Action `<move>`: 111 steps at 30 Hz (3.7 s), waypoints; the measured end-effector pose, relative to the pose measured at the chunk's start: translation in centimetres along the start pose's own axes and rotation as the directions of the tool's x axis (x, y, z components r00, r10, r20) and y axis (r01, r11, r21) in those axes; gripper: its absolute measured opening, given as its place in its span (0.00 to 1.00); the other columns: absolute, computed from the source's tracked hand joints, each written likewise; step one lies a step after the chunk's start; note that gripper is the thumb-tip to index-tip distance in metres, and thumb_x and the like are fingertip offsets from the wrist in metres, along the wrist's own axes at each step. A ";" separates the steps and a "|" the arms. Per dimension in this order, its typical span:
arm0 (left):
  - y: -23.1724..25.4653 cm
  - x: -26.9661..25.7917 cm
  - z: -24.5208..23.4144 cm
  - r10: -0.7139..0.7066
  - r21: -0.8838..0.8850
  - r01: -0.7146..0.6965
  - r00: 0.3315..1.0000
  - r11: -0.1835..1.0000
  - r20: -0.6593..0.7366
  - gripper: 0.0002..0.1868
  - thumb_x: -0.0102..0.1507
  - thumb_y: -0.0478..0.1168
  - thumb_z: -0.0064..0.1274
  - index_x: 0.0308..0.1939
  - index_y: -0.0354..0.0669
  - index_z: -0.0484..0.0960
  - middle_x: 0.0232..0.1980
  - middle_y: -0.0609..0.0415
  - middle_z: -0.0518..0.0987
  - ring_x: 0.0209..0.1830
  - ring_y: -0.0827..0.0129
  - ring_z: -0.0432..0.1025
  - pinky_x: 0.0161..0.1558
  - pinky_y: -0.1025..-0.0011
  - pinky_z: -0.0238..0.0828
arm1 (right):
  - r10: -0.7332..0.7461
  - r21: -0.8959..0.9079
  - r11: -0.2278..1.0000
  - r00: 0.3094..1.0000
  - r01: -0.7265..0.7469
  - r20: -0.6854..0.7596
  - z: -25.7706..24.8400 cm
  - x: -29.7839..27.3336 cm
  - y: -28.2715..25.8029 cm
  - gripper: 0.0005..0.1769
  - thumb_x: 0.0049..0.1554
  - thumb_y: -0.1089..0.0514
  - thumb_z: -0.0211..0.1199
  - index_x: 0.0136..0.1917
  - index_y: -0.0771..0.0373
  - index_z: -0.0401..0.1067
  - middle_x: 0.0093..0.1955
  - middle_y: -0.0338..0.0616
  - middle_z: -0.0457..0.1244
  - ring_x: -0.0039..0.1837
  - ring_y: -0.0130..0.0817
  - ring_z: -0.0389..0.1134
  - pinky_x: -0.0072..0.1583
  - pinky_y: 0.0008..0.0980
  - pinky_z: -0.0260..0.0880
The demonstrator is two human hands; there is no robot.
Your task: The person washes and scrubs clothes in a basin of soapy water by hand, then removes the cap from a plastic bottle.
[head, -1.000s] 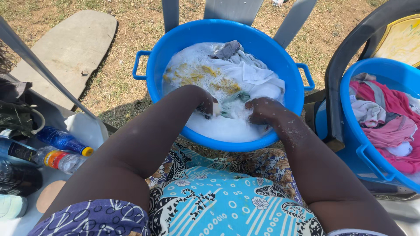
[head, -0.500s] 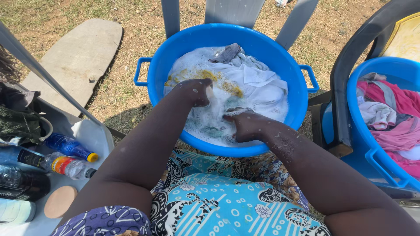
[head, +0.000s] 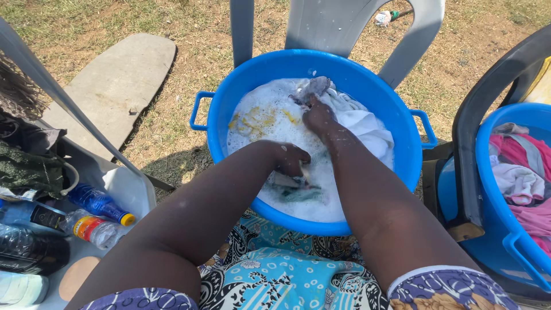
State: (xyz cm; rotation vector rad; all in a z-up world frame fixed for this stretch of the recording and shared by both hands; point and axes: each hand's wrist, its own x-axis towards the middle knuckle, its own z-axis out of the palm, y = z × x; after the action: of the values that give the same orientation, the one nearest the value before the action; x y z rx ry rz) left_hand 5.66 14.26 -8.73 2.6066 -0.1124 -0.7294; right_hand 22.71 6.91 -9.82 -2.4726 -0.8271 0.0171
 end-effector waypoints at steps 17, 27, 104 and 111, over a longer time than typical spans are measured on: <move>-2.7 -2.4 -4.1 0.026 -0.057 -0.244 0.322 0.968 -0.946 0.36 0.50 0.38 0.65 0.62 0.43 0.72 0.54 0.32 0.77 0.53 0.39 0.73 0.51 0.52 0.71 | -0.277 0.965 0.249 0.949 -0.081 0.151 -10.3 -6.1 -3.4 0.15 0.55 0.55 0.69 0.54 0.61 0.73 0.53 0.44 0.69 0.55 0.36 0.71 0.62 0.43 0.72; -1.1 -0.2 -6.6 -0.476 -0.808 -0.588 0.704 0.027 -0.528 0.08 0.69 0.40 0.37 0.51 0.52 0.69 0.47 0.54 0.80 0.39 0.56 0.77 0.39 0.54 0.74 | 0.005 0.932 -0.360 0.998 -0.054 0.060 -8.9 -6.0 -0.1 0.20 0.54 0.51 0.55 0.52 0.70 0.72 0.51 0.56 0.69 0.54 0.49 0.73 0.62 0.52 0.74; 2.9 0.2 -7.5 -0.164 -0.636 -0.764 0.644 -0.109 -0.747 0.23 0.70 0.60 0.47 0.53 0.45 0.71 0.45 0.56 0.79 0.49 0.69 0.76 0.57 0.59 0.74 | 0.249 0.775 -0.630 0.958 0.047 0.144 -7.6 -5.7 4.3 0.16 0.66 0.58 0.41 0.52 0.71 0.66 0.48 0.55 0.64 0.48 0.44 0.70 0.55 0.49 0.77; 13.8 -3.2 -2.1 0.531 0.343 -0.636 0.125 0.691 -0.838 0.18 0.67 0.56 0.54 0.40 0.46 0.82 0.40 0.48 0.82 0.44 0.53 0.79 0.50 0.58 0.74 | 0.022 0.934 -0.337 0.991 -0.118 0.133 -8.1 -7.8 1.6 0.22 0.67 0.47 0.49 0.66 0.62 0.68 0.58 0.49 0.70 0.61 0.43 0.73 0.65 0.48 0.76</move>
State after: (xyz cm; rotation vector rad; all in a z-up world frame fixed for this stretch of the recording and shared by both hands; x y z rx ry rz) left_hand 4.49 3.22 0.31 2.1374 -0.7039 1.0119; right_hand 18.65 -2.43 -4.81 -0.6838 -0.2553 0.6158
